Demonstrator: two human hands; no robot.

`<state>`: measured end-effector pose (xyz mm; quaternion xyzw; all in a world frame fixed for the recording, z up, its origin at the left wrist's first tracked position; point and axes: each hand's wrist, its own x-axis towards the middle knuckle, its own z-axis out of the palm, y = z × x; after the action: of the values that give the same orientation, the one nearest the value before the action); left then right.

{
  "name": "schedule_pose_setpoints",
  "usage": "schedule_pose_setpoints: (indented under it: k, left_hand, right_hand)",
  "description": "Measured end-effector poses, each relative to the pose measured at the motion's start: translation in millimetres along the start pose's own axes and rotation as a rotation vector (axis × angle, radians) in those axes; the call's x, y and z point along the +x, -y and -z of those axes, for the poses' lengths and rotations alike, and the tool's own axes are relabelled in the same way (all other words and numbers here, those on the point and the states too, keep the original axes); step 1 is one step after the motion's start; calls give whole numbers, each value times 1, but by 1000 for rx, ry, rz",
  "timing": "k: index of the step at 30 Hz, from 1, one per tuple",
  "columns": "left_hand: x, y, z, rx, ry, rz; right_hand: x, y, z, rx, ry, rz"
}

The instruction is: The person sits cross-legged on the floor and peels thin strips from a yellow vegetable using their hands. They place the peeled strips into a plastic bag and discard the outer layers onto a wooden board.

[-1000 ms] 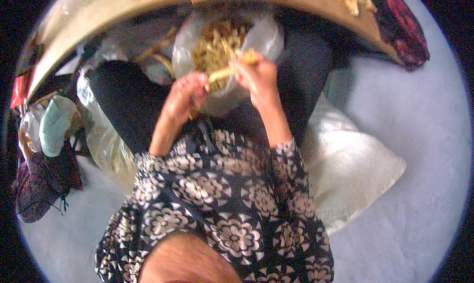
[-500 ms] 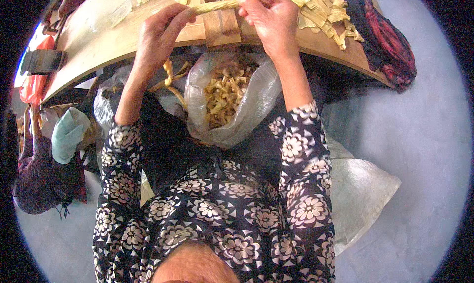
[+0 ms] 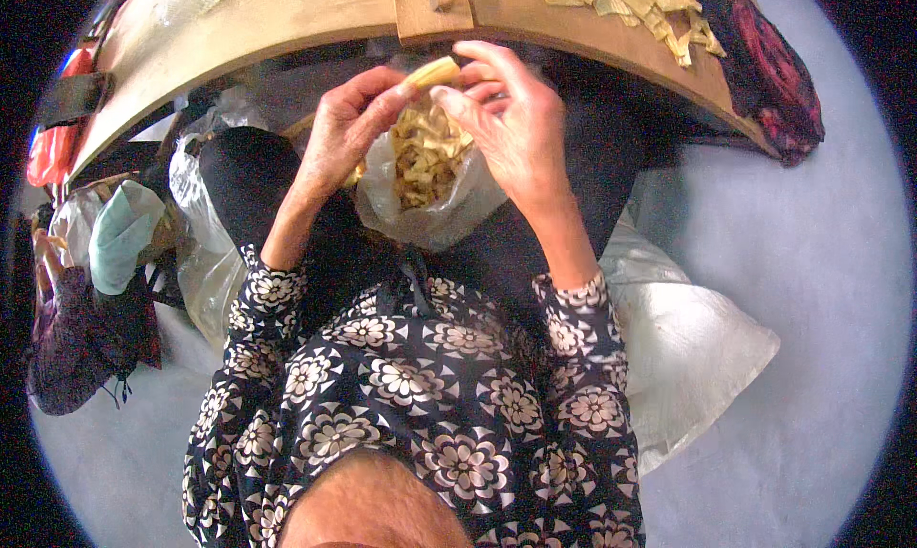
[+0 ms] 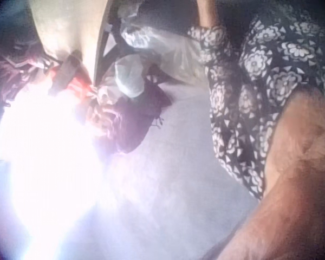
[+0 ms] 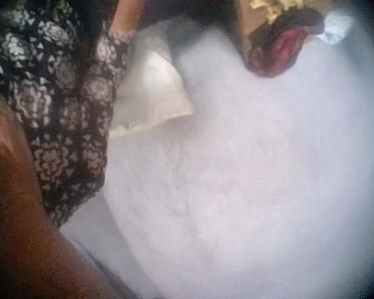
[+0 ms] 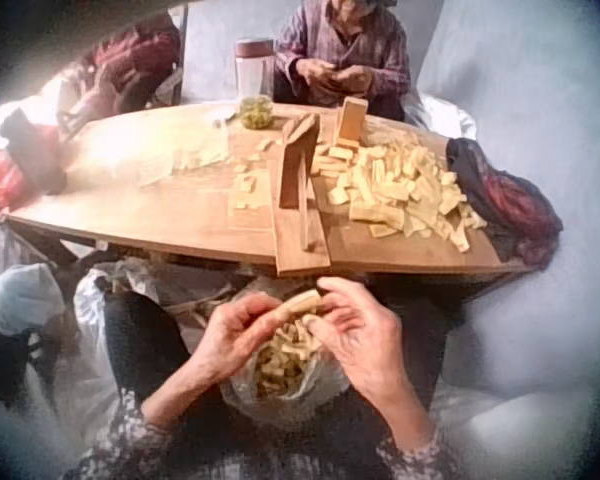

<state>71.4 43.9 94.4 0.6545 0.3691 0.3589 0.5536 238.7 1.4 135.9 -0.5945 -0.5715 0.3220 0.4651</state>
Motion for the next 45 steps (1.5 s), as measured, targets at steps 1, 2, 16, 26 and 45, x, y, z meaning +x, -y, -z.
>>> schedule_pose_setpoints:
  k: [1, 2, 16, 26, 45]
  left_hand:
    - [-3, 2, -4, 1, 49, 12]
    - [-5, 2, -4, -65, 71, 51]
    - [-29, 26, -17, 232, -31, -74]
    - [-28, 26, -31, 581, -127, -496]
    - [-30, 44, -24, -475, 97, 238]
  right_hand:
    - [0, -7, -4, 200, 62, -67]
    - [1, -12, -4, 252, 124, -6]
    - [-2, -18, 24, 129, 148, -59]
    - [14, -30, 18, -253, 410, 59]
    - [-33, -23, 0, 911, 766, -493]
